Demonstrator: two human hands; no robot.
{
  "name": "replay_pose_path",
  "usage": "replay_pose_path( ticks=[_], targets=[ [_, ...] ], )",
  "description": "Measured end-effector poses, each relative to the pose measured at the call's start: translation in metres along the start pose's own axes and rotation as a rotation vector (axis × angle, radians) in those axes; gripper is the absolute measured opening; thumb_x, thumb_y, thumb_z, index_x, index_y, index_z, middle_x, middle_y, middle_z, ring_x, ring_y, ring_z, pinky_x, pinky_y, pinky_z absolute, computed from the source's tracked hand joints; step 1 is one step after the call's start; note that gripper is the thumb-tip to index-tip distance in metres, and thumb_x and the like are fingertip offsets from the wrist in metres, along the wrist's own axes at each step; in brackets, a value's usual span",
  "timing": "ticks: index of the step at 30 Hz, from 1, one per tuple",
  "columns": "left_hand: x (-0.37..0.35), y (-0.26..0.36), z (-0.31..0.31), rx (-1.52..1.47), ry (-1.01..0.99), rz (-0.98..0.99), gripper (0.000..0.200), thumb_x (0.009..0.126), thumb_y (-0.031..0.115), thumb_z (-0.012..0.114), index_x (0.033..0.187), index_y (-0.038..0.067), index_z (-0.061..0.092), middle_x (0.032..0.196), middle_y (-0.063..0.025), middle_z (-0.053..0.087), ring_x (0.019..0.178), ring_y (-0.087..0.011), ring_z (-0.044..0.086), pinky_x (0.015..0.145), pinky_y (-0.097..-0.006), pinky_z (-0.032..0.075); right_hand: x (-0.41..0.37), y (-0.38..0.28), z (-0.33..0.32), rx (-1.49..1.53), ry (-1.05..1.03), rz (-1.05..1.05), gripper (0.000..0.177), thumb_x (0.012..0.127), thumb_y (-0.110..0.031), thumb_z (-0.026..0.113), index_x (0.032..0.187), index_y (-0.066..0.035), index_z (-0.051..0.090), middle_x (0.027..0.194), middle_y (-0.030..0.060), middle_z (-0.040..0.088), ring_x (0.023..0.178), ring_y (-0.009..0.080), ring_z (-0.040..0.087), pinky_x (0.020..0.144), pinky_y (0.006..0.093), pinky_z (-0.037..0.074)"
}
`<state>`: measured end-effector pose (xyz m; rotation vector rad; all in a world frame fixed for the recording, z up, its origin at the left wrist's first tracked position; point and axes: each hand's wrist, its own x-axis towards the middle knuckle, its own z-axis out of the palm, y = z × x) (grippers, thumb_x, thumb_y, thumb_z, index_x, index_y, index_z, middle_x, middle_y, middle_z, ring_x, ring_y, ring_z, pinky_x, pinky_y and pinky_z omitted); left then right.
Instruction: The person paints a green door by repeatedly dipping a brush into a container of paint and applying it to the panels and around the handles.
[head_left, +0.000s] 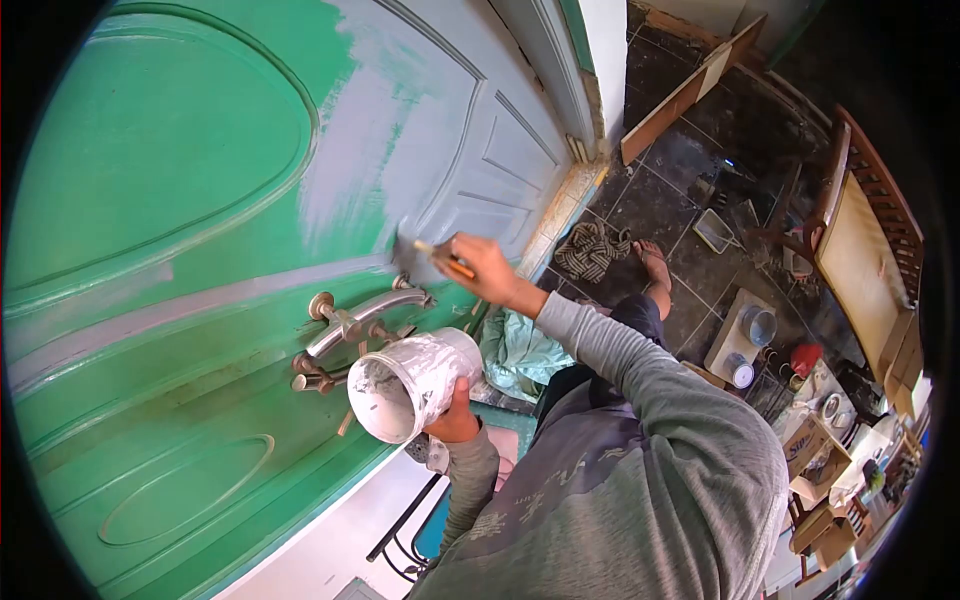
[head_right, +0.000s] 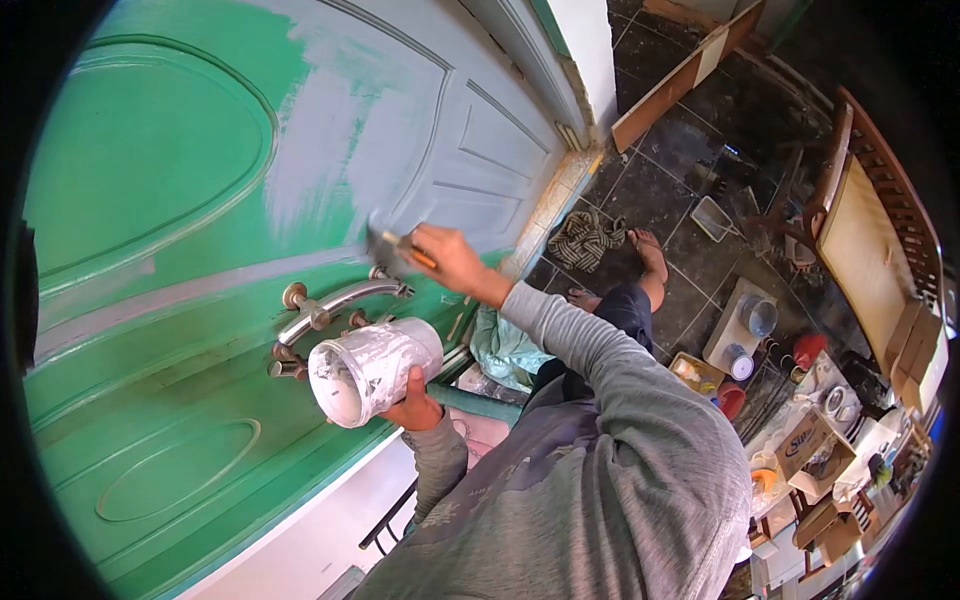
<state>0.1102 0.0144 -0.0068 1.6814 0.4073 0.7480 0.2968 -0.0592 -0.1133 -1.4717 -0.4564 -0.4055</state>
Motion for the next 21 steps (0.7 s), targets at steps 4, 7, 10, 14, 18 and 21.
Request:
replay_pose_path(
  ticks=[4,7,10,14,18,21],
  targets=[
    [-0.003,-0.003,-0.007,0.029,0.019,0.005,0.090,0.075,0.008,0.090,0.149,-0.005,0.040,0.144,-0.0210,0.055,0.126,-0.0319,0.058,0.109,-0.0448,0.047,0.009,-0.011,-0.009,0.208,-0.053,0.038,0.013,0.090,-0.013,0.076,0.095,-0.004,0.068,0.086,0.0122,0.067,0.076,0.0282,0.068,0.067,0.0346,0.053],
    [-0.005,-0.002,-0.010,0.045,0.047,0.003,0.088,0.076,0.007,0.089,0.149,-0.005,0.041,0.143,-0.0207,0.056,0.125,-0.0319,0.059,0.108,-0.0448,0.047,0.025,0.044,-0.035,0.126,0.054,0.159,0.014,0.089,-0.012,0.077,0.099,-0.004,0.071,0.088,0.0116,0.070,0.076,0.0228,0.069,0.067,0.0323,0.053],
    [-0.007,-0.004,-0.015,0.024,0.042,0.007,0.087,0.076,0.007,0.089,0.148,-0.005,0.042,0.142,-0.0201,0.057,0.124,-0.0318,0.059,0.107,-0.0450,0.048,0.046,0.071,-0.064,-0.029,0.253,0.196,0.012,0.088,-0.008,0.078,0.096,-0.003,0.070,0.087,0.0114,0.071,0.072,0.0214,0.068,0.065,0.0325,0.053],
    [-0.009,-0.009,-0.025,0.034,-0.022,0.014,0.083,0.080,-0.002,0.081,0.151,-0.003,0.038,0.143,-0.0188,0.054,0.126,-0.0321,0.057,0.109,-0.0465,0.047,0.048,0.044,-0.053,-0.210,0.503,0.118,0.012,0.087,-0.004,0.079,0.092,-0.001,0.069,0.082,0.0109,0.072,0.069,0.0180,0.068,0.064,0.0289,0.053],
    [-0.020,-0.036,-0.036,0.119,-0.007,-0.094,0.074,0.076,0.000,0.086,0.140,-0.008,0.050,0.133,-0.0179,0.063,0.121,-0.0300,0.062,0.109,-0.0437,0.047,0.044,-0.031,-0.066,0.133,0.473,0.325,0.013,0.089,-0.006,0.078,0.090,0.001,0.066,0.076,0.0057,0.069,0.062,0.0103,0.062,0.059,0.0261,0.052],
    [-0.016,-0.041,-0.013,0.237,-0.115,0.139,0.094,0.072,0.004,0.091,0.150,-0.002,0.040,0.144,-0.0148,0.055,0.133,-0.0288,0.053,0.114,-0.0440,0.042,0.068,-0.111,-0.127,0.472,0.183,0.532,0.015,0.088,-0.006,0.078,0.087,0.001,0.066,0.072,0.0024,0.065,0.062,0.0078,0.059,0.056,0.0218,0.046]
  ],
)
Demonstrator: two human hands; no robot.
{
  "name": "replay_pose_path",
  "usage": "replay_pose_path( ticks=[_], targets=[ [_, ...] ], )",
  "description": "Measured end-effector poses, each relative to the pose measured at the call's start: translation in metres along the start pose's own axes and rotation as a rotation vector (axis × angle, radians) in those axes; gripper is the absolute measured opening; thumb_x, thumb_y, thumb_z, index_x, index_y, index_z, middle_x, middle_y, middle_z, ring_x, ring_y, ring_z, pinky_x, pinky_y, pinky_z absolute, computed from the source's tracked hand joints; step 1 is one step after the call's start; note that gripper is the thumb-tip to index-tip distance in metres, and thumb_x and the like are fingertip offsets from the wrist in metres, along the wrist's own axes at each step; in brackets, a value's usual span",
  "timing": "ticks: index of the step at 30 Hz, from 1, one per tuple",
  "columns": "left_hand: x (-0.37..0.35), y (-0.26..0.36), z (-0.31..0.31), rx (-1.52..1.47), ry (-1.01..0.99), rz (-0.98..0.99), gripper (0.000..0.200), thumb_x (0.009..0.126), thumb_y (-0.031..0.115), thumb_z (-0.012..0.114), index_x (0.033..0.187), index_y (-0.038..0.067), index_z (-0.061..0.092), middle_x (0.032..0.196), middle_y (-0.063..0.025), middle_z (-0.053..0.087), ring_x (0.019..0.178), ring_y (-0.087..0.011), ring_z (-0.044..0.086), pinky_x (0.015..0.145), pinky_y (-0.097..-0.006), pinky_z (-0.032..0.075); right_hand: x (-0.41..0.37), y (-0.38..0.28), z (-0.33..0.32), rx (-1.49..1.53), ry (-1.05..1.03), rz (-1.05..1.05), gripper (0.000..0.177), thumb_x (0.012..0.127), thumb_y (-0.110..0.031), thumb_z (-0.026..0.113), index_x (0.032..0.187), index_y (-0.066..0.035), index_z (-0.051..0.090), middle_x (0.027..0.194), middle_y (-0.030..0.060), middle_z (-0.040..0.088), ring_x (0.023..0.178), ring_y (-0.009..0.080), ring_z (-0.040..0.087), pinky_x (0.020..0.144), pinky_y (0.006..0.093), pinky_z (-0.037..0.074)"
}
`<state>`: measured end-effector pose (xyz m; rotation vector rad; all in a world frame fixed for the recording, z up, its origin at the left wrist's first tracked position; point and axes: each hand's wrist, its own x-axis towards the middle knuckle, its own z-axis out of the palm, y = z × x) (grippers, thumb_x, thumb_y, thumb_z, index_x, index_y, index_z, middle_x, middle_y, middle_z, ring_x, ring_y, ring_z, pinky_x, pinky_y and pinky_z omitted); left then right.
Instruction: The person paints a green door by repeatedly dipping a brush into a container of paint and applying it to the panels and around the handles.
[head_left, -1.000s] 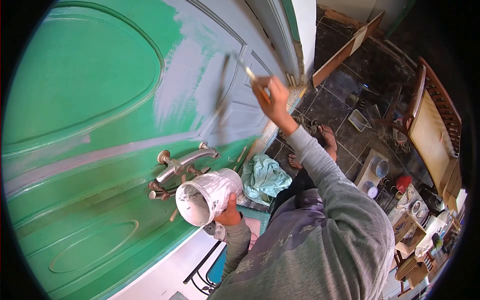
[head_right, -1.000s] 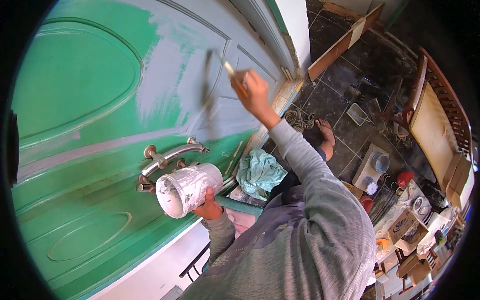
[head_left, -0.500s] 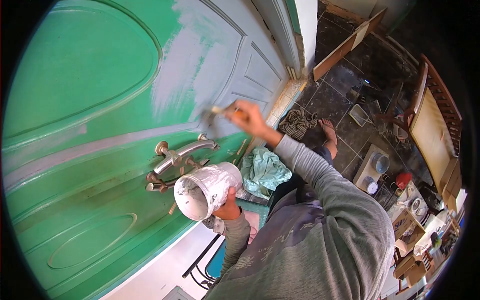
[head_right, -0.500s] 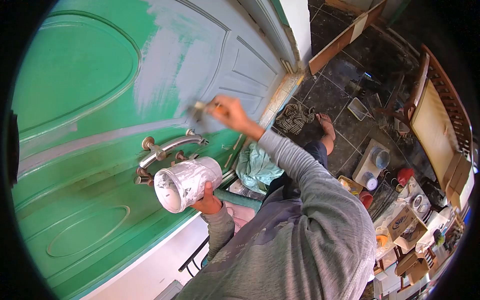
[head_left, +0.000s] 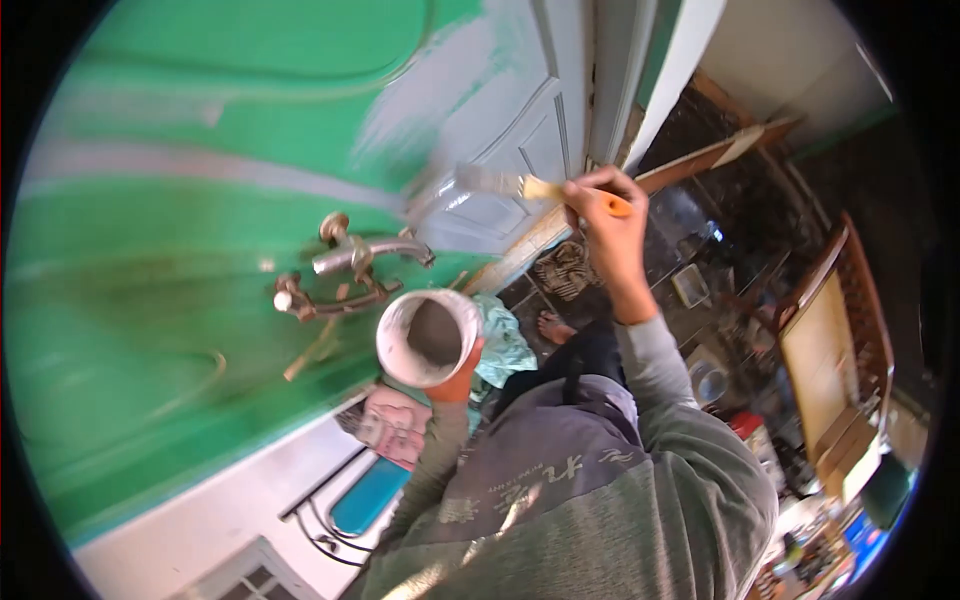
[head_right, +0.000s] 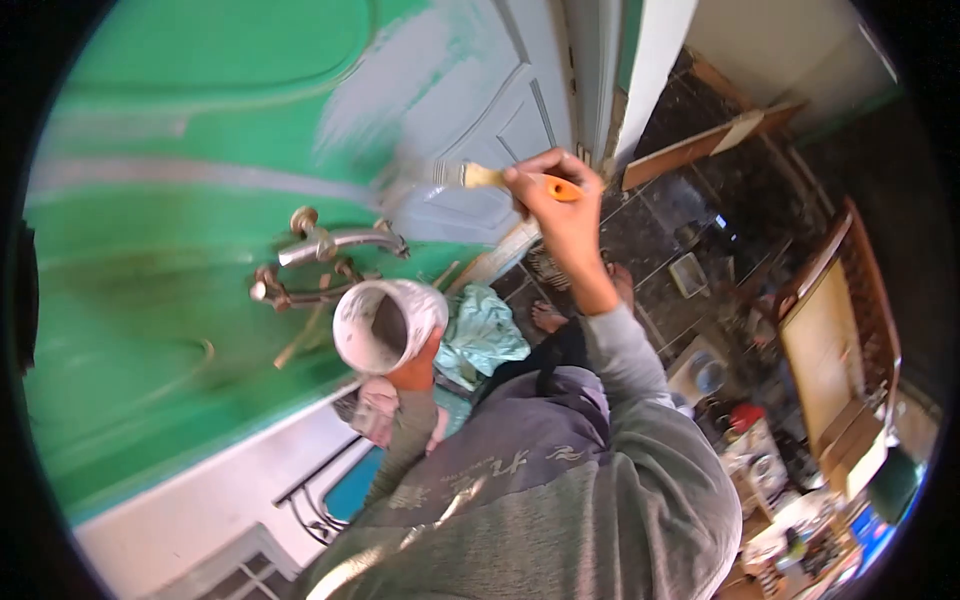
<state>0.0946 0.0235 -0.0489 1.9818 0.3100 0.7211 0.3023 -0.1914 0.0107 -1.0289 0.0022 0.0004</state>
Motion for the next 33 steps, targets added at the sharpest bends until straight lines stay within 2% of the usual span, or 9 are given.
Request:
replay_pose_path(
  ticks=[2,3,5,6,10,20,23,30,33],
  targets=[
    [0.001,-0.020,0.015,-0.107,-0.102,0.016,0.102,0.071,0.024,0.094,0.153,0.003,0.036,0.150,-0.0167,0.050,0.140,-0.0303,0.048,0.119,-0.0441,0.036,-0.011,-0.063,-0.003,-0.271,-0.302,-0.103,0.012,0.082,-0.005,0.081,0.083,0.000,0.071,0.076,0.0030,0.071,0.065,0.0069,0.062,0.060,0.0211,0.048],
    [0.010,0.006,0.024,-0.678,-0.033,-0.347,0.104,0.069,0.028,0.095,0.152,0.003,0.037,0.147,-0.0157,0.053,0.138,-0.0301,0.049,0.119,-0.0450,0.036,-0.014,-0.089,-0.001,-0.415,-0.463,-0.169,0.011,0.079,-0.006,0.082,0.083,0.001,0.074,0.077,0.0040,0.073,0.068,0.0066,0.064,0.063,0.0216,0.050],
    [0.017,0.020,0.037,-0.680,-0.025,-0.337,0.103,0.064,0.032,0.096,0.147,0.003,0.043,0.140,-0.0142,0.057,0.134,-0.0312,0.052,0.117,-0.0475,0.037,-0.017,-0.137,0.019,-0.626,-0.755,-0.317,0.011,0.077,-0.007,0.082,0.085,-0.003,0.075,0.075,0.0045,0.073,0.064,0.0121,0.067,0.062,0.0244,0.052],
    [0.009,0.010,0.041,-0.088,-0.127,0.004,0.101,0.061,0.033,0.097,0.144,0.003,0.047,0.136,-0.0138,0.059,0.132,-0.0323,0.053,0.116,-0.0492,0.038,-0.020,-0.146,0.028,-0.741,-0.868,-0.441,0.012,0.077,-0.008,0.083,0.086,-0.005,0.075,0.074,0.0049,0.073,0.061,0.0154,0.068,0.060,0.0262,0.053],
    [0.026,0.047,0.068,-0.035,-0.139,0.223,0.090,0.060,0.034,0.097,0.133,0.003,0.054,0.126,-0.0148,0.061,0.125,-0.0348,0.057,0.116,-0.0521,0.038,-0.028,-0.158,0.053,-1.151,-1.131,-0.637,0.012,0.075,-0.014,0.079,0.081,-0.009,0.069,0.067,0.0067,0.066,0.061,0.0241,0.067,0.055,0.0373,0.052],
    [0.032,0.078,0.094,0.018,-0.045,0.413,0.085,0.063,0.033,0.096,0.129,0.003,0.053,0.121,-0.0130,0.063,0.117,-0.0316,0.063,0.115,-0.0562,0.039,-0.021,-0.149,0.047,-1.346,-1.352,-0.665,0.013,0.075,-0.018,0.077,0.076,-0.007,0.070,0.067,0.0088,0.063,0.063,0.0273,0.067,0.057,0.0399,0.052],
    [0.023,0.069,0.103,0.031,-0.001,0.384,0.094,0.058,0.043,0.097,0.131,0.003,0.054,0.128,-0.0161,0.060,0.126,-0.0413,0.055,0.115,-0.0570,0.038,-0.010,-0.170,0.046,-1.223,-1.335,-0.554,0.013,0.073,-0.010,0.083,0.083,-0.007,0.075,0.072,0.0074,0.067,0.067,0.0225,0.068,0.058,0.0352,0.052],
    [0.023,0.090,0.117,0.122,0.065,0.339,0.091,0.059,0.038,0.098,0.131,0.003,0.055,0.126,-0.0146,0.058,0.128,-0.0385,0.054,0.114,-0.0515,0.041,0.018,-0.205,0.020,-0.977,-0.994,-0.063,0.015,0.076,-0.010,0.082,0.087,-0.001,0.077,0.076,0.0086,0.074,0.068,0.0181,0.072,0.065,0.0291,0.055],
    [0.025,0.093,0.125,0.149,0.065,0.349,0.092,0.058,0.039,0.098,0.131,0.003,0.055,0.127,-0.0147,0.059,0.129,-0.0404,0.053,0.114,-0.0532,0.041,0.018,-0.203,0.011,-1.002,-0.983,-0.144,0.015,0.077,-0.011,0.082,0.087,-0.001,0.076,0.079,0.0088,0.074,0.070,0.0187,0.072,0.066,0.0290,0.055]
  ],
)
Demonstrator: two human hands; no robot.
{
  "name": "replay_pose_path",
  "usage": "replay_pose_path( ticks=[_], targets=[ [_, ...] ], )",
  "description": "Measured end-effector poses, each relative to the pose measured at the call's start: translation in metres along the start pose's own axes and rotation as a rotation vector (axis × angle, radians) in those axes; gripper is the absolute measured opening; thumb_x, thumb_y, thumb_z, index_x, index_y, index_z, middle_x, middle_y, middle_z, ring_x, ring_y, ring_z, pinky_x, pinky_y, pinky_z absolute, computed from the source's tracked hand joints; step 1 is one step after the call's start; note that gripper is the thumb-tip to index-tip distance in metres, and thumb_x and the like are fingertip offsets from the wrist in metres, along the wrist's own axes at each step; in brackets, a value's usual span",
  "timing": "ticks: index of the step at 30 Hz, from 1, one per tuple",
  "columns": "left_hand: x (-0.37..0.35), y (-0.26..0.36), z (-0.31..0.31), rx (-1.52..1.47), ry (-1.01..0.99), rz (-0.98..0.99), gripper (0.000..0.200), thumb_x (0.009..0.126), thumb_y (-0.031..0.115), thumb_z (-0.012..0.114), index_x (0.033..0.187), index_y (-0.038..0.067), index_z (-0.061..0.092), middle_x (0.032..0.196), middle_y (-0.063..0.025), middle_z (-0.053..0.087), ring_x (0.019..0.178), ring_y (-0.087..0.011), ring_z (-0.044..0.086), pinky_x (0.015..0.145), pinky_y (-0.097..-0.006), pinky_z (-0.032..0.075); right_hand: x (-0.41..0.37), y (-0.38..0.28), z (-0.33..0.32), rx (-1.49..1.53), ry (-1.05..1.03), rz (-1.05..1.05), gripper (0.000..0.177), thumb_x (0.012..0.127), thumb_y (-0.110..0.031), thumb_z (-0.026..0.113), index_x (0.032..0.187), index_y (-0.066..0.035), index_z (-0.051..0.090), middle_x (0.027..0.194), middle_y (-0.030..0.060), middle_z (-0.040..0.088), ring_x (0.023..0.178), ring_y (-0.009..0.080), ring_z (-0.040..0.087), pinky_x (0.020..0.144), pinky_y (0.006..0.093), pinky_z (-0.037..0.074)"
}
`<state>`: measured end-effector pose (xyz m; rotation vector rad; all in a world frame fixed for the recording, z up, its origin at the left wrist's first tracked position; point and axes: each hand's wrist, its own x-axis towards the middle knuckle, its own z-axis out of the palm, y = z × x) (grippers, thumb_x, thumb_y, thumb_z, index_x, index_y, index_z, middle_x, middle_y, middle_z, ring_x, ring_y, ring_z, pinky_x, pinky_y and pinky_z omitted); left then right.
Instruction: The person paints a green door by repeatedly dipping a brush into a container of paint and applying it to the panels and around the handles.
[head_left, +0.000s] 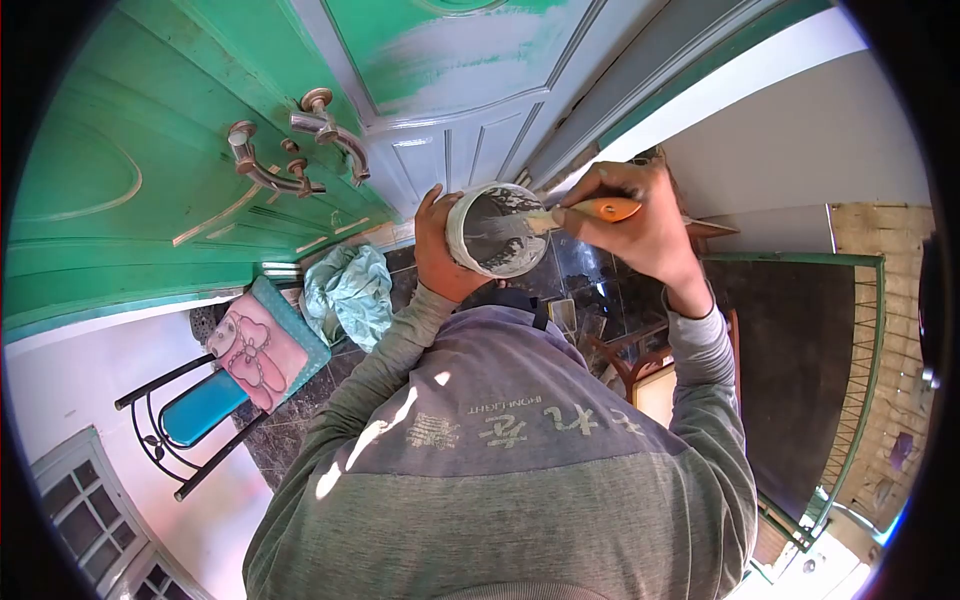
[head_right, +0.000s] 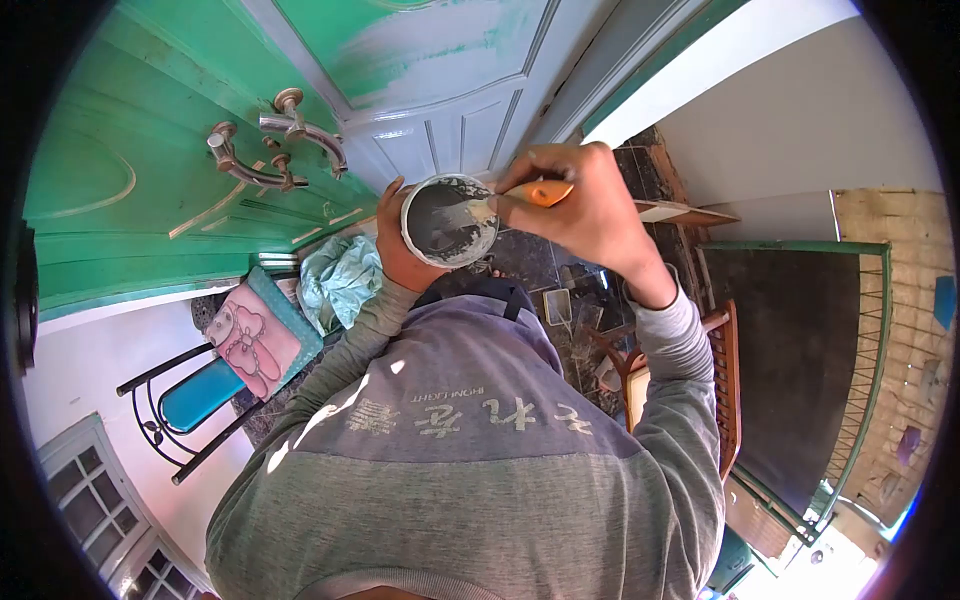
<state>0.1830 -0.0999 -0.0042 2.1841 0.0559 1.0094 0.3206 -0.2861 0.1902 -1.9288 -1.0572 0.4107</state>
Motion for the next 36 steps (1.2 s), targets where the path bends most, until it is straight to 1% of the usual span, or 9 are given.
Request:
replay_pose_path(
  ticks=[2,6,9,16,20,24,27,33,36],
  targets=[
    [-0.004,-0.002,0.011,-0.024,0.013,-0.003,0.096,0.055,0.040,0.097,0.133,0.004,0.055,0.129,-0.0156,0.060,0.131,-0.0444,0.050,0.114,-0.0561,0.040,-0.002,0.008,0.009,-0.130,0.041,-0.165,0.013,0.075,-0.011,0.082,0.085,-0.005,0.075,0.076,0.0083,0.071,0.071,0.0227,0.071,0.063,0.0327,0.054],
    [-0.003,0.004,0.026,0.013,-0.001,0.034,0.095,0.056,0.039,0.097,0.133,0.004,0.054,0.129,-0.0155,0.060,0.131,-0.0439,0.051,0.114,-0.0565,0.040,-0.001,0.022,0.035,-0.554,-0.085,-0.384,0.015,0.070,-0.016,0.080,0.081,-0.010,0.072,0.069,0.0074,0.066,0.066,0.0271,0.066,0.058,0.0398,0.052],
    [-0.002,0.004,0.035,0.030,0.004,0.057,0.095,0.056,0.039,0.097,0.133,0.004,0.053,0.130,-0.0153,0.060,0.131,-0.0438,0.051,0.114,-0.0564,0.040,-0.001,0.018,0.022,-0.403,-0.184,-0.389,0.013,0.071,-0.016,0.080,0.081,-0.010,0.073,0.069,0.0075,0.065,0.066,0.0273,0.066,0.060,0.0400,0.053],
    [0.003,0.017,0.035,-0.028,0.037,-0.058,0.098,0.053,0.039,0.099,0.134,0.005,0.054,0.131,-0.0154,0.059,0.133,-0.0442,0.049,0.114,-0.0559,0.039,-0.020,0.015,-0.041,-0.074,0.045,-0.094,0.016,0.075,-0.008,0.083,0.086,0.000,0.074,0.078,0.0089,0.074,0.068,0.0158,0.072,0.065,0.0286,0.055],
    [0.001,0.015,0.040,0.013,0.086,-0.127,0.101,0.050,0.040,0.100,0.134,0.006,0.054,0.132,-0.0164,0.058,0.135,-0.0456,0.047,0.113,-0.0563,0.039,-0.034,0.043,-0.037,0.213,0.152,0.075,0.016,0.083,-0.005,0.079,0.086,0.007,0.070,0.076,0.0105,0.072,0.068,0.0146,0.071,0.063,0.0258,0.057],
    [-0.002,0.010,0.043,-0.010,0.095,-0.193,0.100,0.051,0.041,0.099,0.132,0.005,0.054,0.134,-0.0182,0.056,0.137,-0.0463,0.045,0.112,-0.0562,0.040,-0.045,0.059,-0.024,0.429,0.266,0.183,0.015,0.087,-0.005,0.076,0.089,0.006,0.067,0.078,0.0083,0.070,0.071,0.0128,0.071,0.063,0.0248,0.057],
    [-0.003,0.008,0.046,0.060,0.098,-0.194,0.109,0.052,0.032,0.101,0.139,0.001,0.045,0.135,-0.0197,0.057,0.125,-0.0347,0.059,0.107,-0.0448,0.048,-0.049,0.070,-0.018,0.451,0.298,0.193,0.016,0.087,-0.007,0.076,0.089,0.005,0.066,0.078,0.0083,0.070,0.071,0.0117,0.070,0.062,0.0237,0.056],
    [0.000,0.002,0.049,0.030,0.084,-0.212,0.107,0.053,0.029,0.101,0.139,0.001,0.044,0.126,-0.0160,0.063,0.116,-0.0297,0.064,0.101,-0.0406,0.052,-0.053,0.081,-0.007,0.438,0.391,0.220,0.017,0.087,-0.008,0.076,0.087,0.004,0.065,0.077,0.0088,0.071,0.068,0.0102,0.067,0.062,0.0219,0.053],
    [-0.005,-0.004,0.055,-0.048,0.099,-0.330,0.100,0.048,0.035,0.100,0.131,0.004,0.054,0.138,-0.0237,0.051,0.138,-0.0446,0.045,0.113,-0.0533,0.040,-0.051,0.080,-0.004,0.477,0.409,0.224,0.017,0.087,-0.009,0.076,0.087,0.005,0.066,0.077,0.0091,0.071,0.069,0.0105,0.067,0.063,0.0226,0.054]
  ],
)
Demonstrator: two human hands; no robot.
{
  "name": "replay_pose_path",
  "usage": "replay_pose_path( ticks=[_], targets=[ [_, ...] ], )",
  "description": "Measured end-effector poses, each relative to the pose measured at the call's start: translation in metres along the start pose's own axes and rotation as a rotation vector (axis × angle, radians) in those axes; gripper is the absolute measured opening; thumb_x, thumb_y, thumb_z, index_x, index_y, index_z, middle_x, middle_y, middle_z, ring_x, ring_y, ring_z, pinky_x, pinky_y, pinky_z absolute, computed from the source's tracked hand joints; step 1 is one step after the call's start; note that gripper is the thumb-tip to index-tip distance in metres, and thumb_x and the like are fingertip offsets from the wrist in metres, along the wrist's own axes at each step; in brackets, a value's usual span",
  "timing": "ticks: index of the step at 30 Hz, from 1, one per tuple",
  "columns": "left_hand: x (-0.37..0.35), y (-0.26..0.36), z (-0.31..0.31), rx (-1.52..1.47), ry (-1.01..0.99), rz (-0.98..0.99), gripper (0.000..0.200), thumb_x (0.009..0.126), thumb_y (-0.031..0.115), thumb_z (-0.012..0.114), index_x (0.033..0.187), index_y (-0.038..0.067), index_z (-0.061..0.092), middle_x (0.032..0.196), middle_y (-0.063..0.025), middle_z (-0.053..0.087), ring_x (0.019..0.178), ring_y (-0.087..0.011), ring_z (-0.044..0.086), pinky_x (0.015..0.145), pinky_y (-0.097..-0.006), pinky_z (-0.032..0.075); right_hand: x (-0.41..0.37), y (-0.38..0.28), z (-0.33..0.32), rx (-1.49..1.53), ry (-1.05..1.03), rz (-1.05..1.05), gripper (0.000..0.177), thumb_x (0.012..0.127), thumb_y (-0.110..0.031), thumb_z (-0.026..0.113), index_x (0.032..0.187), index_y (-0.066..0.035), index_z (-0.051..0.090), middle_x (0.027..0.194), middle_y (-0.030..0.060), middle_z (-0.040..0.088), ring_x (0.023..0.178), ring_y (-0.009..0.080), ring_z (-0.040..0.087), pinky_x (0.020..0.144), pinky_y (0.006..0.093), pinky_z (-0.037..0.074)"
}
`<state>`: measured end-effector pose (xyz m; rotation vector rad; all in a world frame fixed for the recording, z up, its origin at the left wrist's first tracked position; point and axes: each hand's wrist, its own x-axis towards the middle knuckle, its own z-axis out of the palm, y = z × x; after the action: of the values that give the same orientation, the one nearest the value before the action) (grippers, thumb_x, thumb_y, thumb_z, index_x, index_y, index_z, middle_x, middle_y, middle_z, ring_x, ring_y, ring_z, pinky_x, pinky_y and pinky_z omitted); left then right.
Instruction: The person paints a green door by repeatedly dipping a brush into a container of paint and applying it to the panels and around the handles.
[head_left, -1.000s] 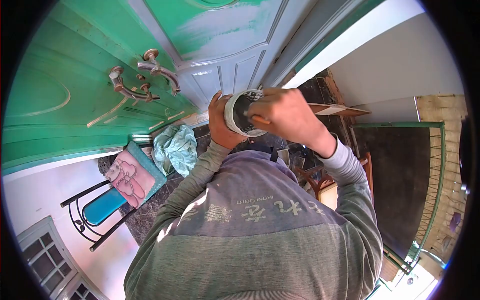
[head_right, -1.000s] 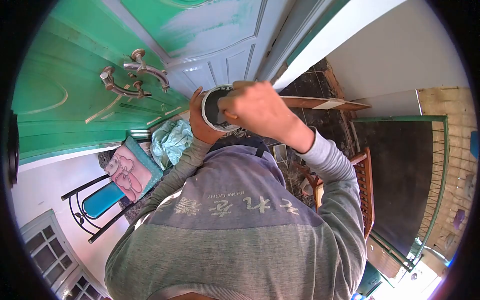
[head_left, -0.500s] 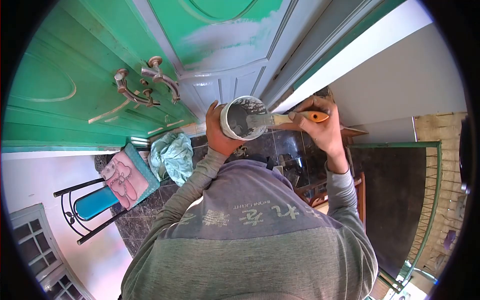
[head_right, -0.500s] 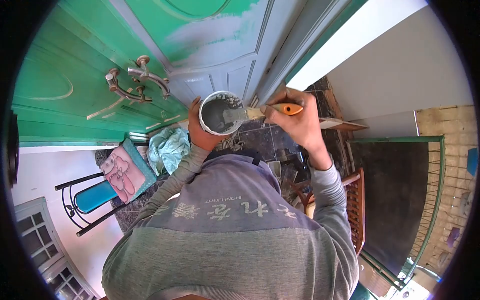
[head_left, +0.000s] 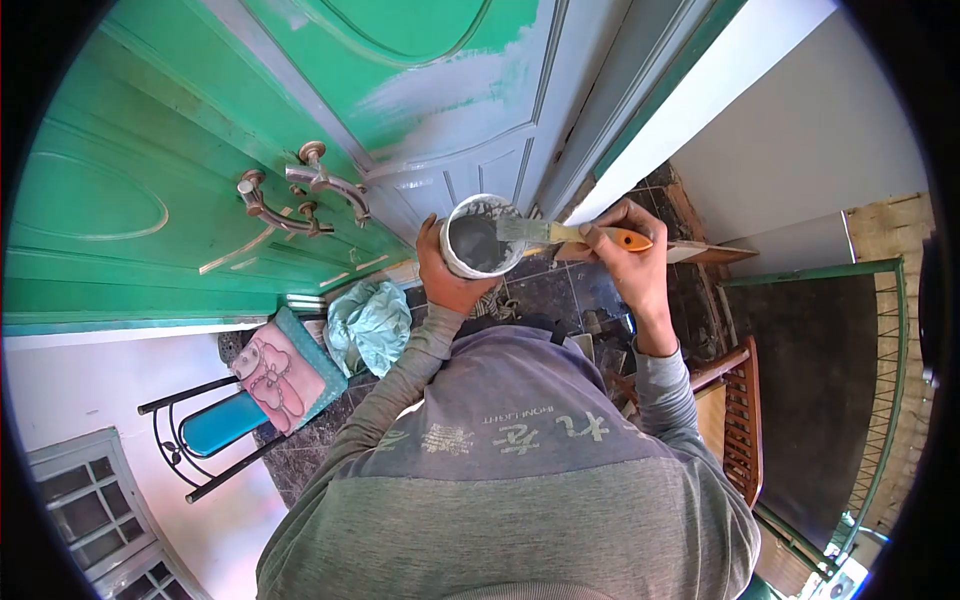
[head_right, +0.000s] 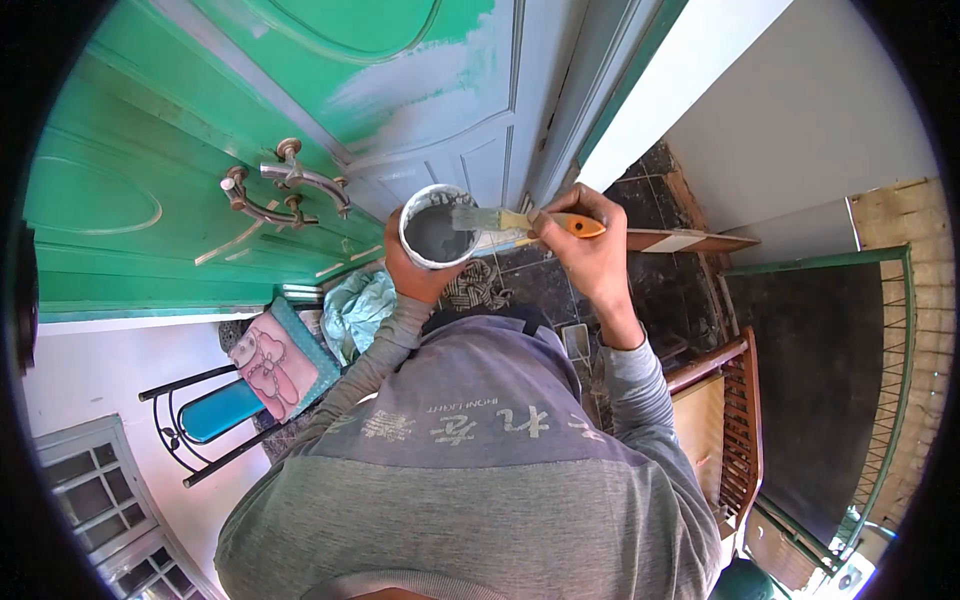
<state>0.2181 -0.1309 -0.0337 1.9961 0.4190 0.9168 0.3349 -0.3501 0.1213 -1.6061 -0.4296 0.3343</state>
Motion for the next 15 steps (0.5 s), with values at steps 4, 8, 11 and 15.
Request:
replay_pose_path(
  ticks=[4,8,11,15],
  targets=[
    [-0.001,-0.003,-0.001,-0.016,0.001,-0.007,0.099,0.048,0.034,0.100,0.131,0.003,0.054,0.138,-0.0234,0.051,0.137,-0.0445,0.046,0.112,-0.0532,0.041,0.002,0.000,0.004,-0.026,0.018,-0.034,0.015,0.086,-0.007,0.077,0.086,0.004,0.066,0.077,0.0078,0.071,0.069,0.0095,0.065,0.064,0.0238,0.053],
    [-0.001,-0.009,-0.005,-0.019,0.009,-0.023,0.100,0.049,0.034,0.100,0.132,0.003,0.054,0.137,-0.0228,0.051,0.137,-0.0451,0.046,0.112,-0.0537,0.042,0.003,0.001,0.007,-0.072,0.018,-0.059,0.013,0.083,-0.005,0.076,0.084,0.002,0.066,0.074,0.0040,0.066,0.068,0.0068,0.060,0.064,0.0231,0.050],
    [-0.003,-0.011,-0.008,-0.010,0.012,-0.029,0.100,0.049,0.034,0.100,0.132,0.003,0.054,0.137,-0.0230,0.051,0.136,-0.0456,0.046,0.111,-0.0542,0.041,0.005,-0.004,0.013,-0.084,0.033,-0.091,0.013,0.083,-0.004,0.076,0.083,0.002,0.065,0.073,0.0036,0.066,0.067,0.0067,0.060,0.063,0.0232,0.050],
    [0.000,-0.014,-0.010,-0.025,0.045,-0.027,0.103,0.049,0.034,0.100,0.135,0.003,0.051,0.139,-0.0239,0.050,0.136,-0.0453,0.047,0.111,-0.0535,0.041,0.010,-0.001,0.014,-0.057,0.020,-0.111,0.013,0.085,-0.004,0.075,0.084,0.002,0.065,0.073,0.0044,0.066,0.067,0.0075,0.061,0.063,0.0235,0.050]
  ],
)
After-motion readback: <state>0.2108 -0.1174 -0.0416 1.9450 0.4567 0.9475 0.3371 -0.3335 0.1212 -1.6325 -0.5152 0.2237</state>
